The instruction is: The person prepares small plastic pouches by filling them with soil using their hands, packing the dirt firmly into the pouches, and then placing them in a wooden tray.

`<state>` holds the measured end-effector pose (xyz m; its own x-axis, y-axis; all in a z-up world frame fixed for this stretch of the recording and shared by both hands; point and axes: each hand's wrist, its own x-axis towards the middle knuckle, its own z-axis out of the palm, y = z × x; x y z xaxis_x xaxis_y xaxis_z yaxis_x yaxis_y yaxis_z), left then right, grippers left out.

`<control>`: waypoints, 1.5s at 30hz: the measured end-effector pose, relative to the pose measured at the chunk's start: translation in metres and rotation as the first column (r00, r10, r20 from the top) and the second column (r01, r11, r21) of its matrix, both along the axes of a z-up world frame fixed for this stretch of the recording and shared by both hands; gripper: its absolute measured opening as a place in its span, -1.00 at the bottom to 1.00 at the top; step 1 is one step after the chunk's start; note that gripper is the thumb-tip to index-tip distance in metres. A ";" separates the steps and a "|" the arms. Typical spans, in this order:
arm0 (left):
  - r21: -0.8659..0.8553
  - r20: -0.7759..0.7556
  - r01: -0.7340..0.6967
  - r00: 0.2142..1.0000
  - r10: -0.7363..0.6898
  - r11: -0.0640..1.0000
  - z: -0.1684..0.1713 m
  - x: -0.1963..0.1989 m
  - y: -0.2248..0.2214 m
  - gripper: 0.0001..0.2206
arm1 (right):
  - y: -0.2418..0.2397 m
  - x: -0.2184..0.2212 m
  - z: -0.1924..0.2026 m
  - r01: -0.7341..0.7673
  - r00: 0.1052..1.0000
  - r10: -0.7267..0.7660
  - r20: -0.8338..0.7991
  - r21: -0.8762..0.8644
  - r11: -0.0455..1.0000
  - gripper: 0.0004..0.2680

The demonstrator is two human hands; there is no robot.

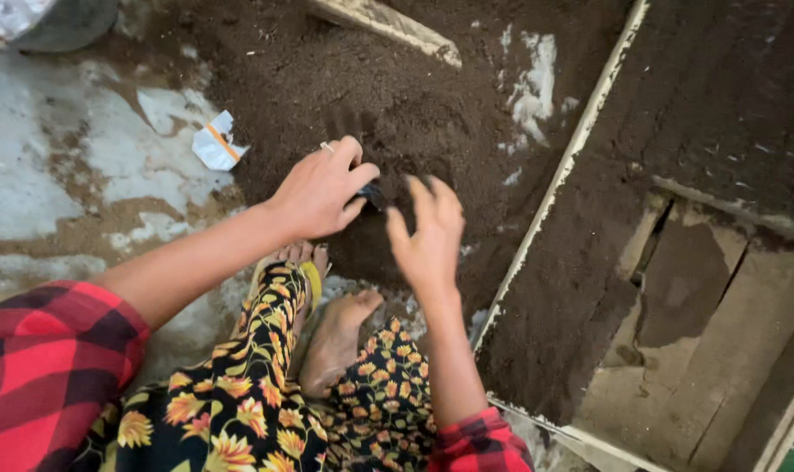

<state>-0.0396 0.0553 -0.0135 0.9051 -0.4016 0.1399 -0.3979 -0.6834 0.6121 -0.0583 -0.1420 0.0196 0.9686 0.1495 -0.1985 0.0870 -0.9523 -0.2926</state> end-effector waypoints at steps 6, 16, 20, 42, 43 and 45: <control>0.029 0.006 -0.017 1.000 0.017 0.999 0.003 0.007 0.004 -0.75 | -0.011 0.010 -0.020 -0.195 0.979 0.199 0.040 -0.088 0.977 -0.62; 0.034 0.062 -0.009 0.998 0.007 0.999 -0.015 -0.002 -0.009 -0.87 | 0.008 0.012 -0.036 -0.185 0.974 0.153 0.167 0.196 0.963 -0.95; 0.093 0.138 -0.044 0.990 0.031 0.995 -0.023 0.003 -0.007 -0.85 | -0.002 0.017 -0.038 0.084 0.995 -0.096 -0.001 0.490 0.868 -0.84; -0.457 -0.683 -0.385 0.730 -0.039 0.802 0.051 0.016 -0.030 -0.85 | -0.013 0.010 -0.004 0.668 0.729 -0.152 -0.668 0.742 -0.055 -0.91; -0.467 -0.684 -0.412 0.729 -0.025 0.782 0.049 0.015 -0.030 -0.87 | -0.011 0.011 -0.002 0.661 0.719 -0.171 -0.674 0.738 -0.134 -0.92; -0.477 -0.687 -0.437 0.727 -0.012 0.763 0.051 0.013 -0.030 -0.89 | -0.011 0.012 -0.005 0.649 0.706 -0.189 -0.683 0.730 -0.214 -0.92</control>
<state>-0.0261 0.0257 0.0378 0.9076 -0.2270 -0.3533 0.3338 -0.1206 0.9349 -0.0468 -0.1528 0.0144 0.8372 -0.0249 -0.5463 -0.4732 0.4677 -0.7465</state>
